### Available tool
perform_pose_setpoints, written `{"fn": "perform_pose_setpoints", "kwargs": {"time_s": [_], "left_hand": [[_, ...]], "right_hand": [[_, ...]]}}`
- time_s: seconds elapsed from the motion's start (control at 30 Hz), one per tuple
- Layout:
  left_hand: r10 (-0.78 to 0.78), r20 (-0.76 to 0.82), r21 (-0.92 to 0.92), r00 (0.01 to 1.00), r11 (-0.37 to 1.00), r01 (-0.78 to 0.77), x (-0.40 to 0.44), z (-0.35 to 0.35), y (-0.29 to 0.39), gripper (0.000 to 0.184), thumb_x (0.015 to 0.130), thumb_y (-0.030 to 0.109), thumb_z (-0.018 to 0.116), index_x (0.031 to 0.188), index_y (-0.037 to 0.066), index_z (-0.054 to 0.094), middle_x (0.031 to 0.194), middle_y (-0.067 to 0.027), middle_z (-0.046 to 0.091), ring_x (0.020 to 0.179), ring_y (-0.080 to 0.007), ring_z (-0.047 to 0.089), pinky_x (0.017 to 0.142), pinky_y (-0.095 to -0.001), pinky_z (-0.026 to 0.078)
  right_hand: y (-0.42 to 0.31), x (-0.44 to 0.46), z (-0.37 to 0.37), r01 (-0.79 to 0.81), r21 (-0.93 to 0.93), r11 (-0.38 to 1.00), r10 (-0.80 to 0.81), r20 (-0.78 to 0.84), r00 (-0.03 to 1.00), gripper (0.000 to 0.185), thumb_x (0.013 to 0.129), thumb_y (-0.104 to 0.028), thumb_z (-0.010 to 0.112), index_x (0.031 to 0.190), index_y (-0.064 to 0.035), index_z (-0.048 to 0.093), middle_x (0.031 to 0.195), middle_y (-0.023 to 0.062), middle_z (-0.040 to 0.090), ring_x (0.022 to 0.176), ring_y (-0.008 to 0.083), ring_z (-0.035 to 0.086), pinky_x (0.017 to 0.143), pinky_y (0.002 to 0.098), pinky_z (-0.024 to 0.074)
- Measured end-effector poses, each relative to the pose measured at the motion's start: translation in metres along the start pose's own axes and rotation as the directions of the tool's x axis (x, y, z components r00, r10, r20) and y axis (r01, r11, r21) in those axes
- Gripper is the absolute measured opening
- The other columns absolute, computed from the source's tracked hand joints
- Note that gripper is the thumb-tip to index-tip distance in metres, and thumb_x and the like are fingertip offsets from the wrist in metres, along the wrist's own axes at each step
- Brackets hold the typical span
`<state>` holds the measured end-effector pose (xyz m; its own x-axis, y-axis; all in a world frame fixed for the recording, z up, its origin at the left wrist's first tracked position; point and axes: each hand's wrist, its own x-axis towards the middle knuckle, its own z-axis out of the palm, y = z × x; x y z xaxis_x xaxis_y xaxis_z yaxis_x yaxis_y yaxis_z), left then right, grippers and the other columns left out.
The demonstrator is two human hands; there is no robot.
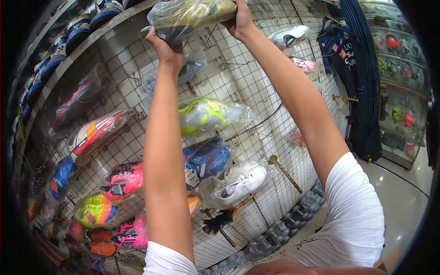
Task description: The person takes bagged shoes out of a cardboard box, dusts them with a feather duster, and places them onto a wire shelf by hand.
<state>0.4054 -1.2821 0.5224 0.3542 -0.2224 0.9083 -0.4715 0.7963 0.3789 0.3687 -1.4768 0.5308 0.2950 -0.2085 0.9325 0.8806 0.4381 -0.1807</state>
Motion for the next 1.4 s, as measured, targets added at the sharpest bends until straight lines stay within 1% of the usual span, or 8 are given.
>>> {"fn": "perform_pose_setpoints", "kwargs": {"time_s": [0.23, 0.47, 0.57, 0.8, 0.9, 1.13, 1.23, 1.4], "left_hand": [[0.019, -0.017, -0.038, 1.000, 0.999, -0.020, 0.021, 0.001, 0.004, 0.061, 0.086, 0.055, 0.032, 0.126, 0.012, 0.048, 0.126, -0.0052, 0.051, 0.114, -0.0226, 0.049, 0.097, -0.0391, 0.038], [0.156, 0.052, -0.069, 0.986, 0.986, -0.152, 0.029, -0.015, -0.002, 0.057, 0.088, 0.054, 0.032, 0.123, 0.013, 0.051, 0.123, -0.0026, 0.055, 0.112, -0.0216, 0.051, 0.093, -0.0381, 0.040], [0.120, 0.048, -0.032, 0.992, 0.992, -0.119, 0.034, -0.017, -0.005, 0.057, 0.088, 0.056, 0.034, 0.122, 0.013, 0.051, 0.123, -0.0016, 0.054, 0.112, -0.0199, 0.051, 0.095, -0.0354, 0.039], [-0.054, -0.037, -0.038, 0.998, 0.998, 0.052, 0.052, -0.016, -0.012, 0.063, 0.086, 0.060, 0.031, 0.124, 0.015, 0.050, 0.129, -0.0020, 0.050, 0.117, -0.0197, 0.047, 0.099, -0.0347, 0.037], [-0.099, -0.035, -0.037, 0.995, 0.995, 0.097, 0.056, -0.014, -0.018, 0.066, 0.086, 0.062, 0.030, 0.127, 0.014, 0.047, 0.132, -0.0029, 0.048, 0.119, -0.0205, 0.046, 0.101, -0.0361, 0.036], [-0.157, -0.212, -0.013, 0.965, 0.987, 0.158, 0.083, -0.021, -0.041, 0.067, 0.088, 0.064, 0.031, 0.123, 0.012, 0.052, 0.127, -0.0070, 0.054, 0.114, -0.0264, 0.052, 0.098, -0.0446, 0.041], [-0.217, -0.307, 0.016, 0.927, 0.972, 0.233, 0.083, -0.024, -0.044, 0.060, 0.088, 0.058, 0.037, 0.123, 0.011, 0.052, 0.129, -0.0084, 0.053, 0.116, -0.0275, 0.051, 0.099, -0.0469, 0.039], [-0.280, -0.333, -0.016, 0.900, 0.956, 0.292, 0.076, -0.027, -0.033, 0.054, 0.087, 0.050, 0.042, 0.123, 0.011, 0.052, 0.131, -0.0089, 0.052, 0.117, -0.0288, 0.050, 0.101, -0.0518, 0.034]], "right_hand": [[-0.009, 0.031, 0.002, -0.125, -0.244, 0.962, 0.104, -0.099, 0.990, 0.049, 0.086, -0.056, 0.046, 0.111, -0.0173, 0.061, 0.104, 0.0007, 0.065, 0.093, 0.0164, 0.057, 0.077, 0.0322, 0.0431], [-0.008, 0.023, 0.010, 0.074, -0.165, 0.984, -0.031, 0.246, 0.969, 0.055, 0.088, -0.057, 0.046, 0.114, -0.0113, 0.061, 0.108, 0.0029, 0.064, 0.090, 0.0156, 0.058, 0.075, 0.0262, 0.0420], [0.001, 0.034, 0.005, 0.093, -0.117, 0.989, -0.070, 0.190, 0.979, 0.059, 0.089, -0.056, 0.046, 0.117, -0.0063, 0.060, 0.103, 0.0041, 0.065, 0.083, 0.0156, 0.059, 0.074, 0.0225, 0.0422], [-0.009, 0.069, -0.016, -0.164, -0.564, 0.809, 0.085, -0.165, 0.983, 0.093, 0.073, -0.080, 0.046, 0.137, -0.0124, 0.042, 0.128, 0.0080, 0.049, 0.109, 0.0244, 0.044, 0.090, 0.0371, 0.0355], [-0.015, 0.073, -0.028, -0.207, -0.552, 0.808, 0.224, -0.038, 0.974, 0.093, 0.073, -0.083, 0.042, 0.136, -0.0154, 0.043, 0.126, 0.0066, 0.051, 0.105, 0.0223, 0.046, 0.088, 0.0374, 0.0360], [0.017, 0.096, -0.060, -0.379, -0.437, 0.816, 0.313, -0.217, 0.925, 0.080, 0.074, -0.086, 0.031, 0.110, -0.0199, 0.059, 0.094, 0.0014, 0.062, 0.071, 0.0168, 0.048, 0.058, 0.0304, 0.0367], [0.048, 0.106, -0.089, -0.355, -0.235, 0.905, 0.358, -0.029, 0.933, 0.075, 0.079, -0.083, 0.029, 0.107, -0.0210, 0.060, 0.089, 0.0023, 0.062, 0.066, 0.0175, 0.048, 0.056, 0.0319, 0.0364], [0.077, 0.077, -0.097, -0.497, -0.176, 0.850, 0.422, -0.338, 0.841, 0.070, 0.083, -0.078, 0.029, 0.097, -0.0185, 0.062, 0.085, 0.0058, 0.061, 0.077, 0.0255, 0.056, 0.085, 0.0451, 0.0347]]}}
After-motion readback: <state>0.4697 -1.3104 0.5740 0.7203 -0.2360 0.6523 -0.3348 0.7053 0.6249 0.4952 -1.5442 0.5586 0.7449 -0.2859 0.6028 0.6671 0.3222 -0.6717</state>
